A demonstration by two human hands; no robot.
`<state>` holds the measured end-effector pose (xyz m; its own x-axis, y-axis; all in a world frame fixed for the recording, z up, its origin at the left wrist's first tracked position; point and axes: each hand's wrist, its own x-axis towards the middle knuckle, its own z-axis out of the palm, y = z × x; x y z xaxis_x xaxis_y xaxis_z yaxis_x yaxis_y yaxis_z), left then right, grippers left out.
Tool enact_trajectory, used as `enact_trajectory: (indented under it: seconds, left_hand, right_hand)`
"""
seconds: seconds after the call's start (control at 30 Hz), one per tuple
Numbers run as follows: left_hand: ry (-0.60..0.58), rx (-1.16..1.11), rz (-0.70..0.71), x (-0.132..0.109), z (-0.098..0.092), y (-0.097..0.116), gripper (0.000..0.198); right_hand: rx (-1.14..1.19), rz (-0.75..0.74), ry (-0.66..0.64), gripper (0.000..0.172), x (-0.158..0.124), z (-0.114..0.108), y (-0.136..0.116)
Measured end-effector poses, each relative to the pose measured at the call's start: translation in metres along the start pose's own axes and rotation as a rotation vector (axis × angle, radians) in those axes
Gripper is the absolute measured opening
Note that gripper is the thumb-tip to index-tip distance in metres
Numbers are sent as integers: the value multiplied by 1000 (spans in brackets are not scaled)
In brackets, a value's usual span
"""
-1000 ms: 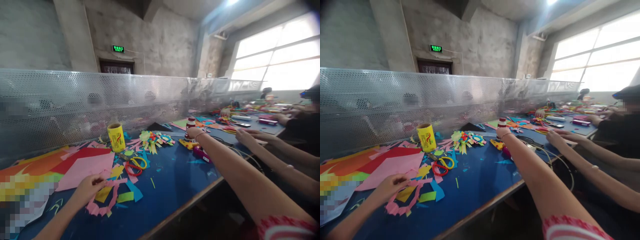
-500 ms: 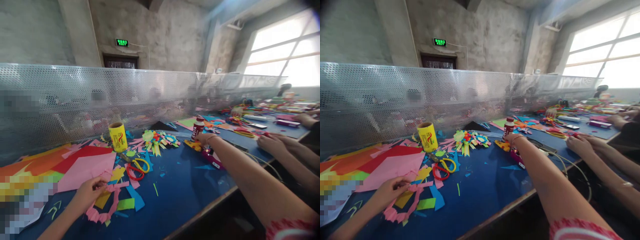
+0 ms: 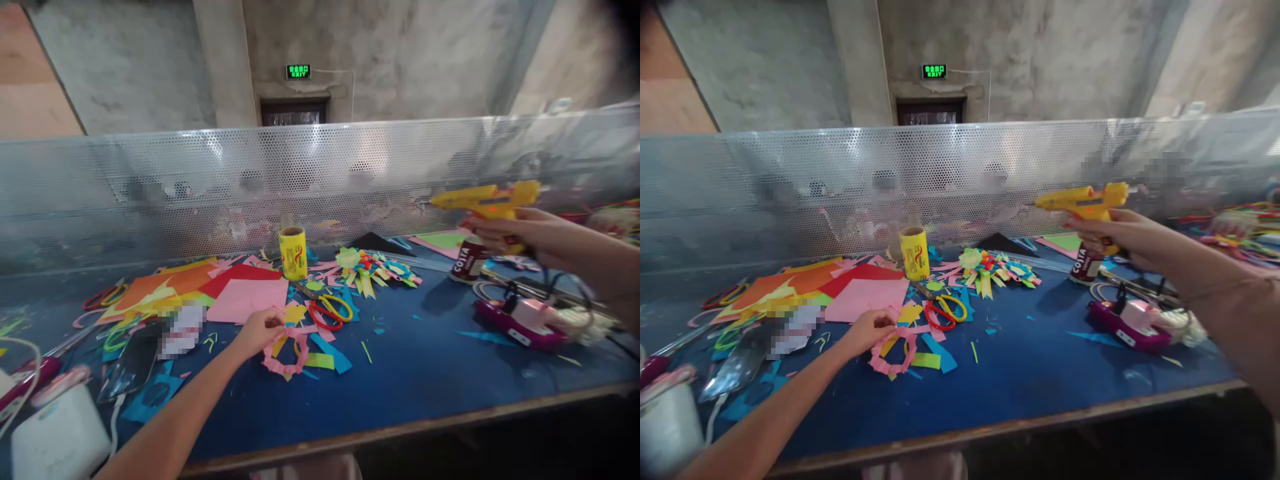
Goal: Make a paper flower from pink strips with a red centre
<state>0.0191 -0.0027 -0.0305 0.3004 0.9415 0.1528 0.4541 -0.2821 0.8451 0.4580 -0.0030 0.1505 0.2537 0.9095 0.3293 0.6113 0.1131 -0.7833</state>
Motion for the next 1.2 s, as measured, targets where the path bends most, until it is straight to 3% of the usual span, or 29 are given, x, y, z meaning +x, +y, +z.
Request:
enact_trajectory:
  seconds: [0.1,0.2,0.33,0.43,0.57,0.73,0.93,1.1,1.2]
  left_hand:
    - [6,68,25,0,2,-1,6]
    - [36,142,34,0,3,1,8]
    - [59,234,134,-1,2,5,18]
    - [47,299,203,-3,2,5,22]
    - [-21,318,187,-3,2,1,24]
    - [4,232,79,-3,4,5,19]
    - [-57,279,102,-6,7,16,19]
    - [-67,259,59,-10,7,22,14]
    - [-65,260,59,-12,4,27,14]
  right_hand:
    - [359,122,-299,37,-36,43,-15]
    - [303,115,-518,37,-57,96,-18]
    - [253,169,-703,33,-64,155,-13]
    - [154,178,-788,33,-64,183,-9]
    - [182,132,-935,30,-68,208,-4]
    - [194,138,-1053,25,-71,218,6]
    - [421,156,-1039,23,-61,194,20]
    - [624,63,-994,22,-54,184,27]
    - [560,44,-1052,24,-55,185,27]
